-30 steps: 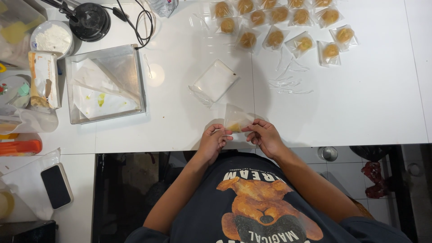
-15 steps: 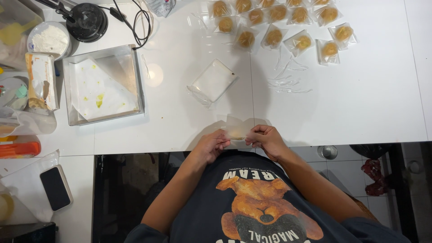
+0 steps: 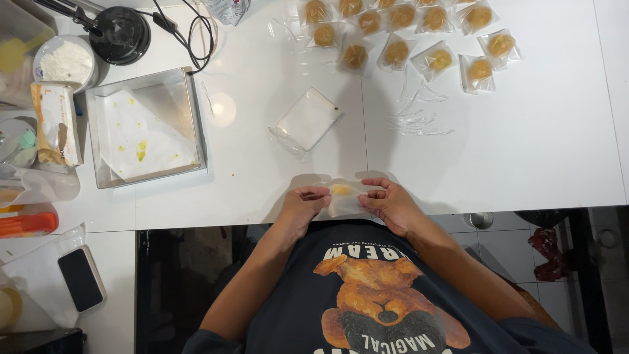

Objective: Filling tofu puffs with ingredients, packaging them into small plastic bags, and washing the used tray.

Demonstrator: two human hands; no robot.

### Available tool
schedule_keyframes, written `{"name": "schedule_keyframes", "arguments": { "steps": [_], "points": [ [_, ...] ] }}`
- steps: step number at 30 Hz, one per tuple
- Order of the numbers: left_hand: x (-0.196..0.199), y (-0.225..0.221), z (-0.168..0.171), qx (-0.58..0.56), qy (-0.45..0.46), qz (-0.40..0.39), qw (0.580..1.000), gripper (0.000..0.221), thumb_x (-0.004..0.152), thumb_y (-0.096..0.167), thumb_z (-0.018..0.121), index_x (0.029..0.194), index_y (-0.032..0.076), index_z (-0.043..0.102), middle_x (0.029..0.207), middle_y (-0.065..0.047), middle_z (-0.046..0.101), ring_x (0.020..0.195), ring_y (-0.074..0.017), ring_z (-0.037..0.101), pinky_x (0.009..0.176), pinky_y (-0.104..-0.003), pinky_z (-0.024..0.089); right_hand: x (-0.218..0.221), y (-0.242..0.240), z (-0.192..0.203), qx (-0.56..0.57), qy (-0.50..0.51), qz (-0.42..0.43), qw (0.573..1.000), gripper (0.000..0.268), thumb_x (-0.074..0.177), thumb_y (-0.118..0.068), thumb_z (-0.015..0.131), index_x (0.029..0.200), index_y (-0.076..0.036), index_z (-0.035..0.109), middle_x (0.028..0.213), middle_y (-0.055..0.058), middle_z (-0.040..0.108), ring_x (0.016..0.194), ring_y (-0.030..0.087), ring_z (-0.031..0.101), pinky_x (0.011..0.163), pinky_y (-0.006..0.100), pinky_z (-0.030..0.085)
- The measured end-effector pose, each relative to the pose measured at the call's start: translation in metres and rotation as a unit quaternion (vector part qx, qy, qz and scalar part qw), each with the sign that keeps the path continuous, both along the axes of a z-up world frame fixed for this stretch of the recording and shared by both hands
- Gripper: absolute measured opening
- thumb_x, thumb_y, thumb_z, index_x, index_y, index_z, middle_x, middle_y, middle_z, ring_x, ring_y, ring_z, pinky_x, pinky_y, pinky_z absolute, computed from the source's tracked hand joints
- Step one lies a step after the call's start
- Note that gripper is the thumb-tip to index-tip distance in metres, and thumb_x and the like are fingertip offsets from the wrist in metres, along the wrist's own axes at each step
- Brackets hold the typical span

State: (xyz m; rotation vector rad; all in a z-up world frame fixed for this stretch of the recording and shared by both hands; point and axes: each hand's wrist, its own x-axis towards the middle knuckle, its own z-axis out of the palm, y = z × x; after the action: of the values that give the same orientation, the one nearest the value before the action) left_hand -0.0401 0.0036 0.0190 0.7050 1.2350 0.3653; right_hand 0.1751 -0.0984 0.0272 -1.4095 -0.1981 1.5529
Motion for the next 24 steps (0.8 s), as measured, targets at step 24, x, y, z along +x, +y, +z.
{"name": "schedule_keyframes", "arguments": {
  "steps": [24],
  "points": [
    [0.043, 0.046, 0.014, 0.091, 0.087, 0.054, 0.991, 0.032, 0.088, 0.003, 0.079, 0.119, 0.001, 0.071, 0.102, -0.016, 0.069, 0.094, -0.0176, 0.066, 0.083, -0.029, 0.057, 0.02, 0.061, -0.02, -0.041, -0.001, -0.107, 0.993, 0.049, 0.082, 0.003, 0.083, 0.126, -0.001, 0.062, 0.098, 0.012, 0.072, 0.091, 0.023, 0.075, 0.083, 0.033, 0.064]
  ]
}}
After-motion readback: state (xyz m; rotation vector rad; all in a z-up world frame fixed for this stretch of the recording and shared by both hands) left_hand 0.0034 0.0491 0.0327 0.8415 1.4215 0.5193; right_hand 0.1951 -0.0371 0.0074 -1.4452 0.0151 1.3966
